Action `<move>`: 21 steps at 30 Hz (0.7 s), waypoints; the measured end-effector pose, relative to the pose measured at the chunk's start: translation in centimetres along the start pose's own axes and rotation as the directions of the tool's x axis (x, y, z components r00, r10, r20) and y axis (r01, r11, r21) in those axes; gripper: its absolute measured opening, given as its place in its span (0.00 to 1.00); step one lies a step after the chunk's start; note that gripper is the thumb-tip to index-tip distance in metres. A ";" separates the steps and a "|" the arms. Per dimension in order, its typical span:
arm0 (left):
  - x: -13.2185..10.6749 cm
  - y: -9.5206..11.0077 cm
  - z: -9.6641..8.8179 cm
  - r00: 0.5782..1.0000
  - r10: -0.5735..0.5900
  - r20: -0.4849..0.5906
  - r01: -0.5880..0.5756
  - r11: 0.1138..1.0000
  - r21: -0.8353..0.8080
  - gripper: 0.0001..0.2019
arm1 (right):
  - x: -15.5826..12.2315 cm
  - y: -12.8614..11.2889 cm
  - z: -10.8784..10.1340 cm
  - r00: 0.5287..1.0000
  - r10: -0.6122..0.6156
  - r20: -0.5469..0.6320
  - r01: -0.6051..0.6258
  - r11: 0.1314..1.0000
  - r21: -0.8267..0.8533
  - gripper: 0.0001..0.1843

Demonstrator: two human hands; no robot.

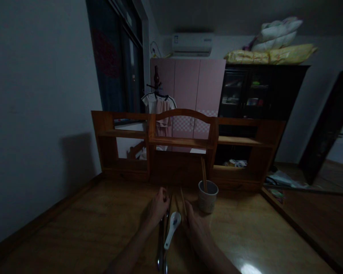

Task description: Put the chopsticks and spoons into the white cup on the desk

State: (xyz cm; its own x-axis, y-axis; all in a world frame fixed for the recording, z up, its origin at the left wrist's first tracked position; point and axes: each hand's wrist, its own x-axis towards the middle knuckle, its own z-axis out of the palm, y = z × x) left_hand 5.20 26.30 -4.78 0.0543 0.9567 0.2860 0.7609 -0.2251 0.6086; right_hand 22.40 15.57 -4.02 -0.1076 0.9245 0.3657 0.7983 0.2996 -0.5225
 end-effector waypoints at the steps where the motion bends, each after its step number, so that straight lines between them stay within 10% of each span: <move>1: 0.0 -0.1 0.1 1.000 0.000 0.007 0.000 1.000 0.010 0.11 | 0.0 0.0 0.0 1.000 -0.011 -0.012 0.011 1.000 0.020 0.29; 10: -0.2 0.0 0.2 0.997 0.048 0.058 -0.050 0.998 0.036 0.15 | 0.0 -0.2 0.2 0.961 -0.142 -0.238 0.148 0.989 0.010 0.27; 21: -0.9 0.0 0.3 0.985 0.152 0.079 -0.162 0.977 0.137 0.10 | -0.1 -0.7 -0.7 0.997 -0.037 -0.069 0.023 0.979 -0.202 0.44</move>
State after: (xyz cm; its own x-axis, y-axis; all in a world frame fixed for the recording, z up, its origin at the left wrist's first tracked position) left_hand 5.36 25.52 -5.21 0.2206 0.9229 0.3155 0.8232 -0.3497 0.4474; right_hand 22.33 15.07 -3.15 -0.0961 0.8942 0.4372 0.8987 0.2667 -0.3481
